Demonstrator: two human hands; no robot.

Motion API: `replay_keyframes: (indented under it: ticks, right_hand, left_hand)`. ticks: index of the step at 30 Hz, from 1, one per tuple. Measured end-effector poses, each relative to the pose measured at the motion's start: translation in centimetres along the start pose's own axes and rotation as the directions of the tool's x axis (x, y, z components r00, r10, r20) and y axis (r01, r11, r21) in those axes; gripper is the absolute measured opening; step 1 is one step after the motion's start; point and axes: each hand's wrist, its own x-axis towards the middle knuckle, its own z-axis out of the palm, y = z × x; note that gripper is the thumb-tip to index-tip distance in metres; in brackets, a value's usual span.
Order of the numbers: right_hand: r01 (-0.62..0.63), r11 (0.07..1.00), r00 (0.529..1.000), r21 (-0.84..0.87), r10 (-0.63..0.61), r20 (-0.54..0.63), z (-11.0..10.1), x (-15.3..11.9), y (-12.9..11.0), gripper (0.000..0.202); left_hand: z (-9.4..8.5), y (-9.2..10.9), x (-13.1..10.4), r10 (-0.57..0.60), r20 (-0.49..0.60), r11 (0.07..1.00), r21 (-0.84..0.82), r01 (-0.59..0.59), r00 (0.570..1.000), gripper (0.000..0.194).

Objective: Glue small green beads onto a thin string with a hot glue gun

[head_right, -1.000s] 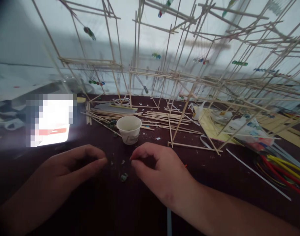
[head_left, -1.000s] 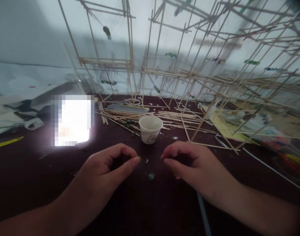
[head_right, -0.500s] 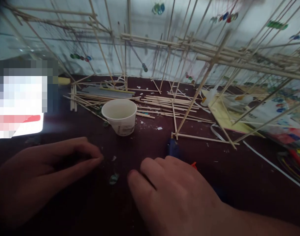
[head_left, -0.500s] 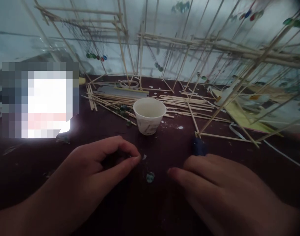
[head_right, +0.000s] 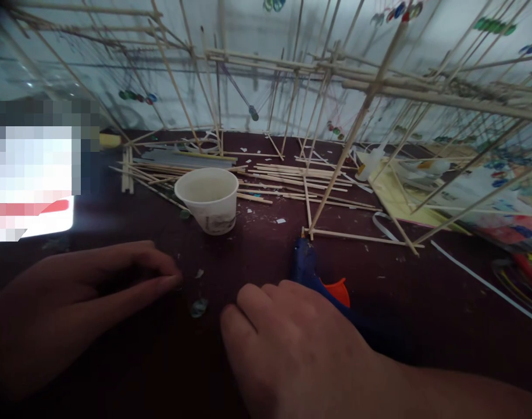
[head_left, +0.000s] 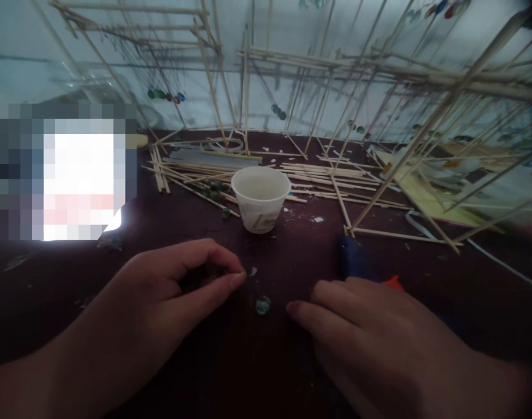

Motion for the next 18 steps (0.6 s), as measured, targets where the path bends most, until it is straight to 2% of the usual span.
replay_keyframes:
  ticks: [6, 13, 18]
  right_hand:
    - [-0.037, 0.999, 0.999, 0.009, 0.037, 0.022, -0.5, 0.1, 0.2, 0.039]
    - [-0.027, 1.000, 1.000, -0.001, 0.027, 0.007, -1.1, 0.7, -0.1, 0.040]
    - [-0.029, 1.000, 1.000, 0.000, 0.029, -0.009, -0.8, 0.5, 0.0, 0.041]
  left_hand:
    - [-0.2, -0.9, -0.3, 0.044, 0.011, 0.994, 0.098, -0.045, 0.999, 0.014]
    - [-0.5, -1.1, -0.2, 0.117, 0.015, 0.979, 0.168, -0.118, 0.993, 0.009]
    - [-0.6, -0.9, -0.4, 0.129, 0.036, 0.975, 0.178, -0.133, 0.991, 0.006]
